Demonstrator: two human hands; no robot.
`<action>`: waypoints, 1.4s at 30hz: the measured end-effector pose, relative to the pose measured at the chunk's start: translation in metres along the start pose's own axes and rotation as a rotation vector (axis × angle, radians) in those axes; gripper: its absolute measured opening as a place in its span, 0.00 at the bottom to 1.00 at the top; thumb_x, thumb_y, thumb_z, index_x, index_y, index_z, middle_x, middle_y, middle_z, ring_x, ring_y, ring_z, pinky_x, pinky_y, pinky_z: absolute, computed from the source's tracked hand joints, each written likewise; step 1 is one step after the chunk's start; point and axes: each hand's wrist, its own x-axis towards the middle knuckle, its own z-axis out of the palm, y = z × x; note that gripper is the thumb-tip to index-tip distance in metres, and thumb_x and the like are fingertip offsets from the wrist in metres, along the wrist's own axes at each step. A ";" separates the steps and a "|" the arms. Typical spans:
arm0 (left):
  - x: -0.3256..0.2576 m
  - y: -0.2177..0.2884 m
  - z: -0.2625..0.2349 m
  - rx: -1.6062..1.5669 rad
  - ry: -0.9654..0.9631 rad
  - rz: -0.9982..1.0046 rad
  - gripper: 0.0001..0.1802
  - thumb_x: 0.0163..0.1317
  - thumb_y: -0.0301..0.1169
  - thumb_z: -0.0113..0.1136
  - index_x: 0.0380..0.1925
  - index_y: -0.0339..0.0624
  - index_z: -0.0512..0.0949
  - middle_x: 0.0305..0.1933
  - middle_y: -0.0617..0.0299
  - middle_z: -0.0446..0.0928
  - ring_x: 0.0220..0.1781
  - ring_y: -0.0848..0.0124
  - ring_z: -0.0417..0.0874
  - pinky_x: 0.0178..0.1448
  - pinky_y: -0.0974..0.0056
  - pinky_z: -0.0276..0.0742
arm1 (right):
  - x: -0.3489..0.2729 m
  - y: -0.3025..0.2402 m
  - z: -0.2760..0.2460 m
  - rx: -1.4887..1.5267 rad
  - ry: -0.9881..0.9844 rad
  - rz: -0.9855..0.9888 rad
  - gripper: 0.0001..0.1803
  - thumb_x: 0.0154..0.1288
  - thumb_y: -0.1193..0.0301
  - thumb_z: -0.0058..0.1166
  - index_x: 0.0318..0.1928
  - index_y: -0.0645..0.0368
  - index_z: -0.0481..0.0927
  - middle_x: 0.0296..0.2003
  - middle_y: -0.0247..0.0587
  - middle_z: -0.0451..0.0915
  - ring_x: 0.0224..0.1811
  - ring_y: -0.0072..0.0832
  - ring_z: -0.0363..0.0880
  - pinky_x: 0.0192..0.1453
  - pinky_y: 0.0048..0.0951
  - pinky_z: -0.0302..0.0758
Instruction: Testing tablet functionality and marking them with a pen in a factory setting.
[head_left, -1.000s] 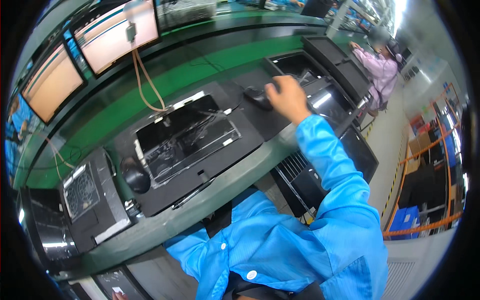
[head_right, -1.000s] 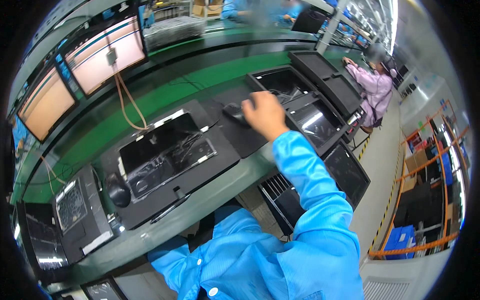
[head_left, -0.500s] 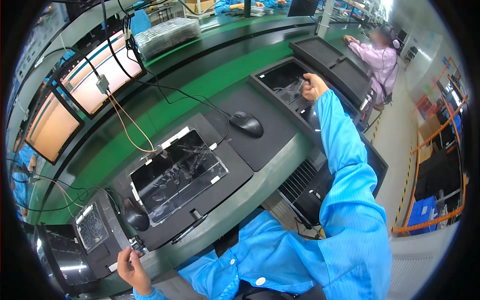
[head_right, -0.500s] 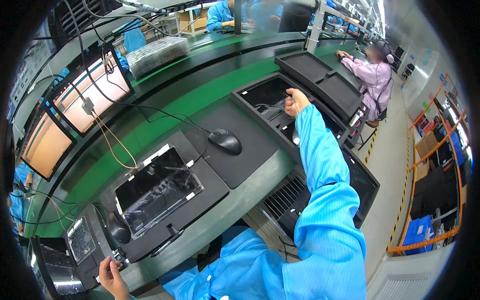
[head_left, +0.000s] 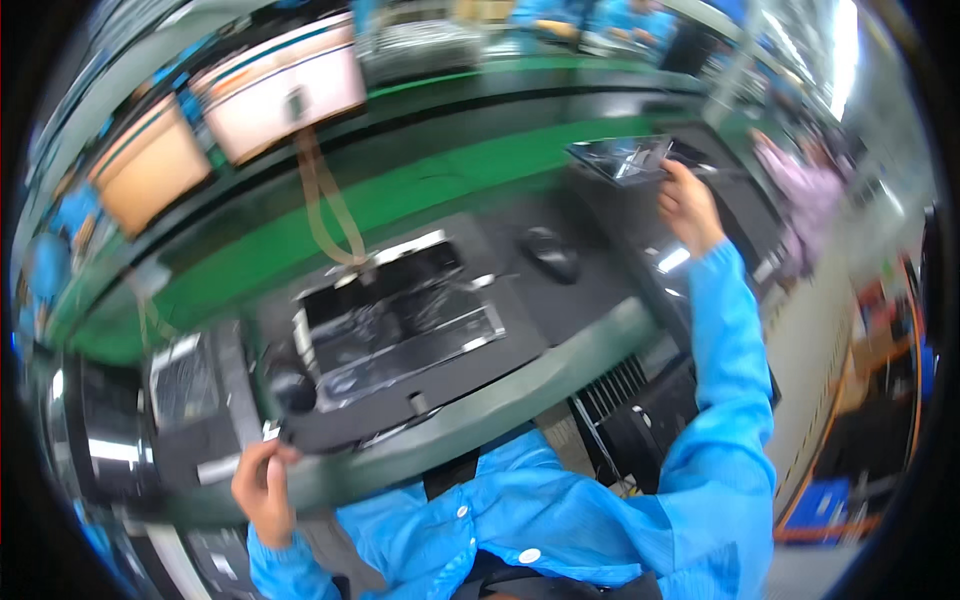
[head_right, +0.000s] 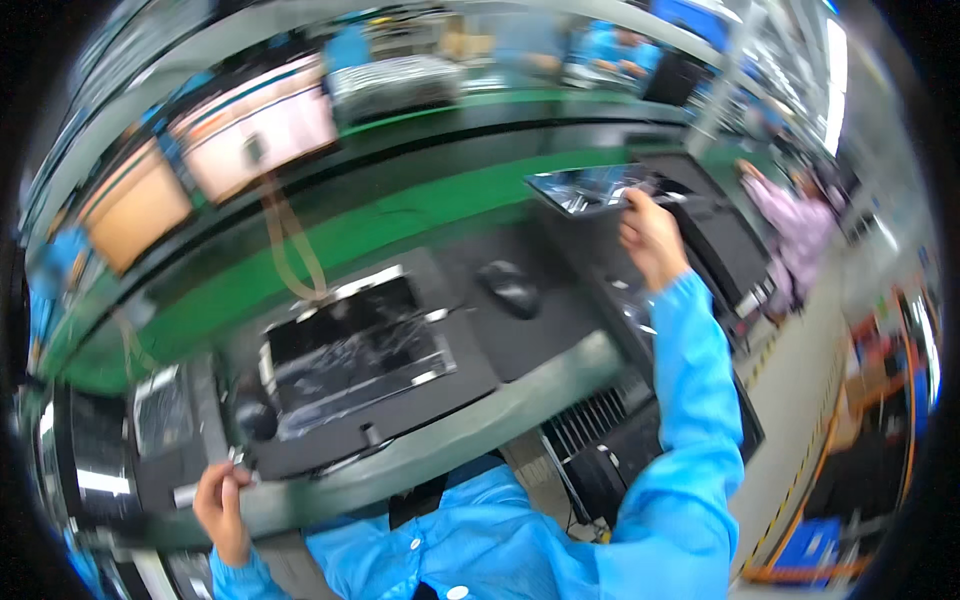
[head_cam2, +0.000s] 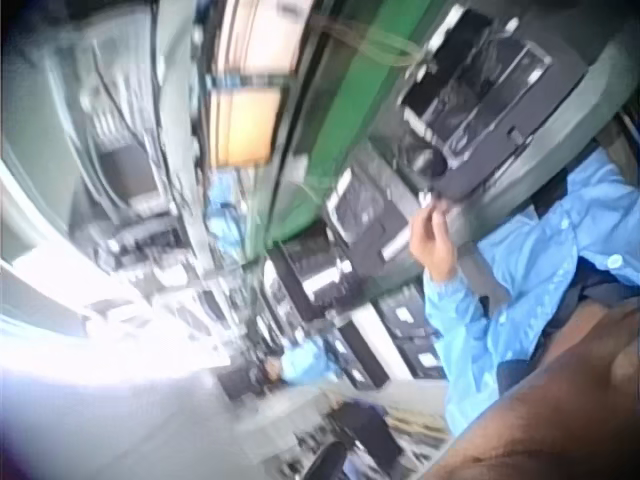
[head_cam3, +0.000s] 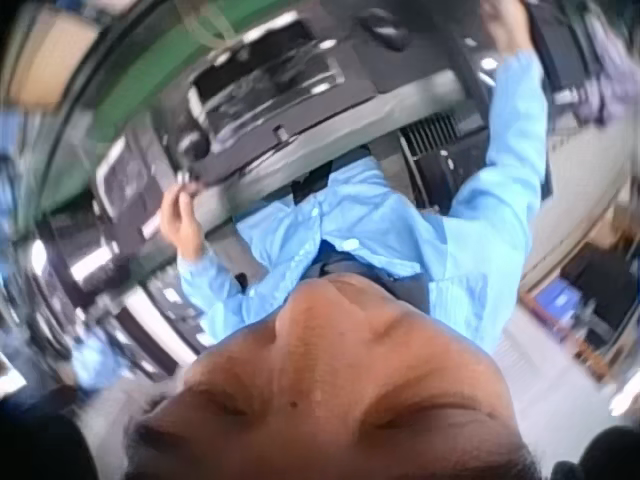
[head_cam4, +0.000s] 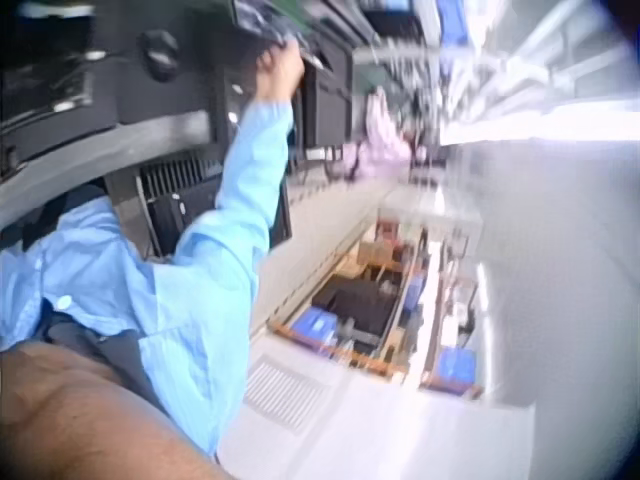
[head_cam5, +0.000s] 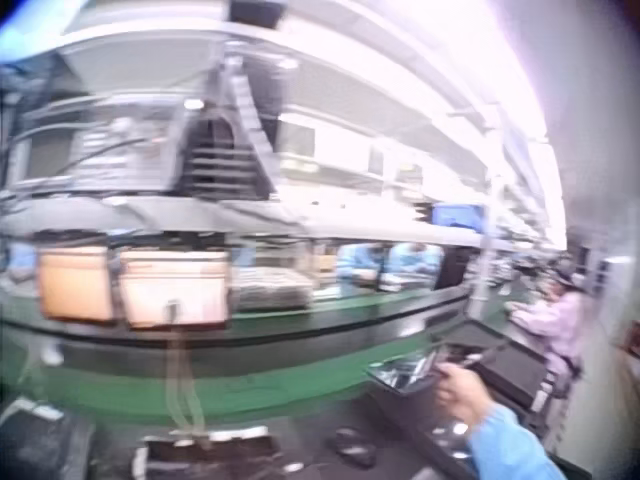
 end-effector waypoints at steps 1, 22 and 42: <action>0.007 0.000 0.006 -0.115 -0.043 -0.051 0.19 0.77 0.35 0.56 0.56 0.29 0.79 0.43 0.52 0.82 0.46 0.63 0.85 0.55 0.57 0.81 | -0.035 -0.016 0.007 -0.065 -0.025 -0.039 0.09 0.80 0.62 0.54 0.41 0.51 0.79 0.16 0.22 0.58 0.16 0.18 0.57 0.23 0.26 0.52; -0.114 -0.040 -0.067 -1.146 0.649 -0.221 0.32 0.65 0.21 0.59 0.71 0.38 0.70 0.71 0.51 0.76 0.73 0.53 0.76 0.79 0.45 0.69 | -0.153 0.232 0.465 -1.299 -1.486 -1.604 0.09 0.57 0.62 0.67 0.38 0.46 0.93 0.43 0.31 0.82 0.56 0.34 0.76 0.58 0.38 0.73; -0.050 -0.047 -0.069 -1.312 0.683 -0.138 0.21 0.74 0.23 0.55 0.66 0.37 0.75 0.67 0.52 0.80 0.69 0.57 0.81 0.74 0.50 0.77 | -0.287 0.191 0.420 -0.538 -1.385 -0.938 0.14 0.69 0.65 0.67 0.51 0.57 0.87 0.42 0.44 0.89 0.42 0.42 0.87 0.49 0.40 0.79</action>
